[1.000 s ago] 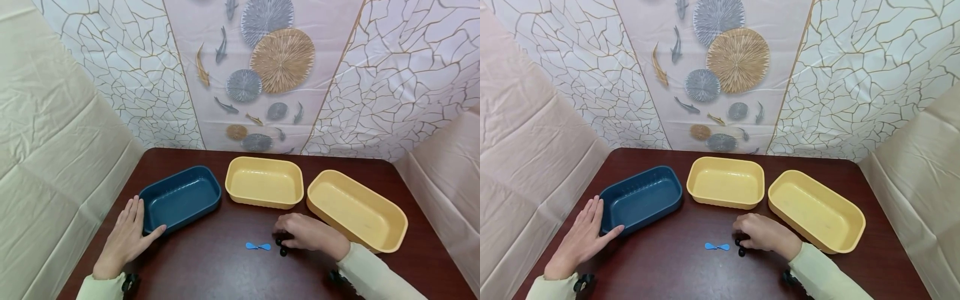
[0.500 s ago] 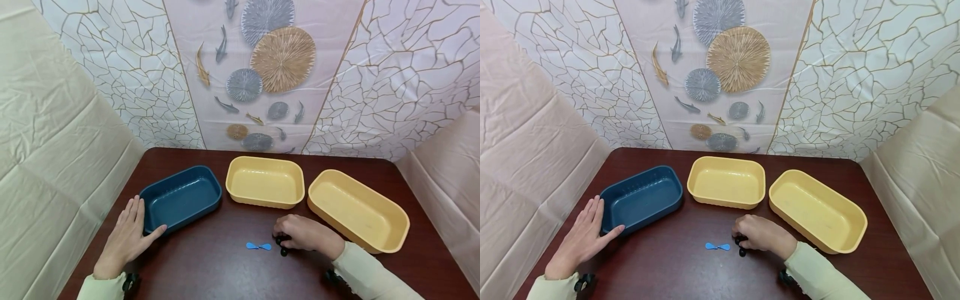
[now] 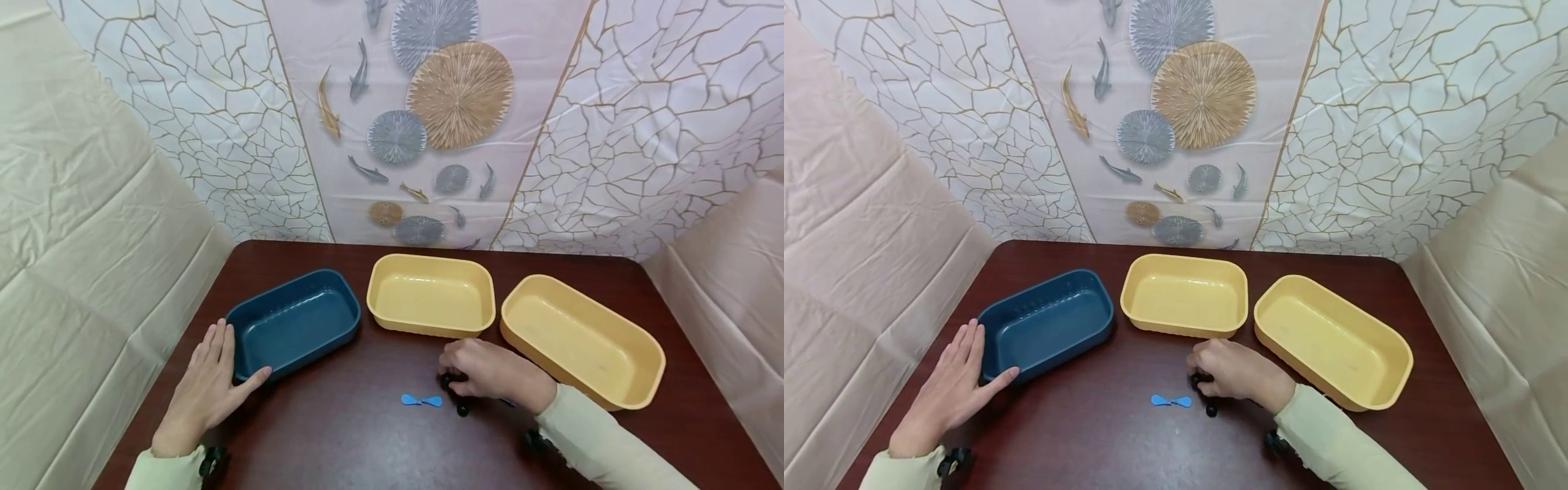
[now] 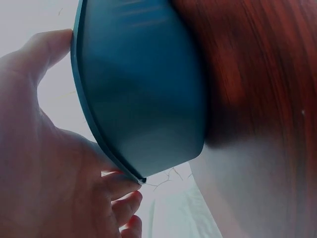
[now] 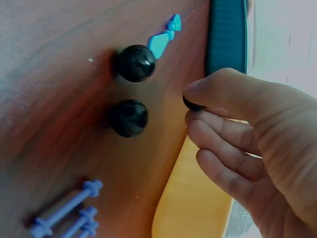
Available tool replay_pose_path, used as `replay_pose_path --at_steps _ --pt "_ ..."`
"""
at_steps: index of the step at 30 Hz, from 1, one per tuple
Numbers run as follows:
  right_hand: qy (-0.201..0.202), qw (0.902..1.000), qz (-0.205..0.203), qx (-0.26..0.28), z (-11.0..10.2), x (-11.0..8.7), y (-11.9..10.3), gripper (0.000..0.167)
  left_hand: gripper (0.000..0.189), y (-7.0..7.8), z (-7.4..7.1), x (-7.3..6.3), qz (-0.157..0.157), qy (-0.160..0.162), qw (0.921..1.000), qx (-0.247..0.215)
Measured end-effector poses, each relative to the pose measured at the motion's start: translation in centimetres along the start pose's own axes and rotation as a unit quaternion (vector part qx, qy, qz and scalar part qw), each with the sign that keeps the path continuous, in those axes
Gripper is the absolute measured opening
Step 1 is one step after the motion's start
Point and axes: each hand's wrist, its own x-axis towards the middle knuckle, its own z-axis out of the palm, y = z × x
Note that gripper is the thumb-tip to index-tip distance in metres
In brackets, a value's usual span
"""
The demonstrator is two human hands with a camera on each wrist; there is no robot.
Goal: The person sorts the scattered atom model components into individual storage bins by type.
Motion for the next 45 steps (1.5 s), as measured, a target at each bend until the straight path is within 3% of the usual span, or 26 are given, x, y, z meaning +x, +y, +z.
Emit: replay_pose_path --at_steps 13,32,45 --pt "0.017 0.9991 -0.020 -0.033 -2.6 3.0 -1.1 0.008 0.122 -0.1 0.2 0.2 0.001 0.002 0.9999 0.012" --pt "0.030 0.9937 -0.069 -0.083 -5.2 11.4 -2.2 0.005 0.123 -0.2 0.1 0.1 0.002 0.001 0.9999 0.017" --pt "-0.005 0.9970 -0.045 -0.062 -5.1 16.5 -2.8 0.011 0.124 -0.2 0.3 0.0 0.010 0.001 0.9999 0.011"
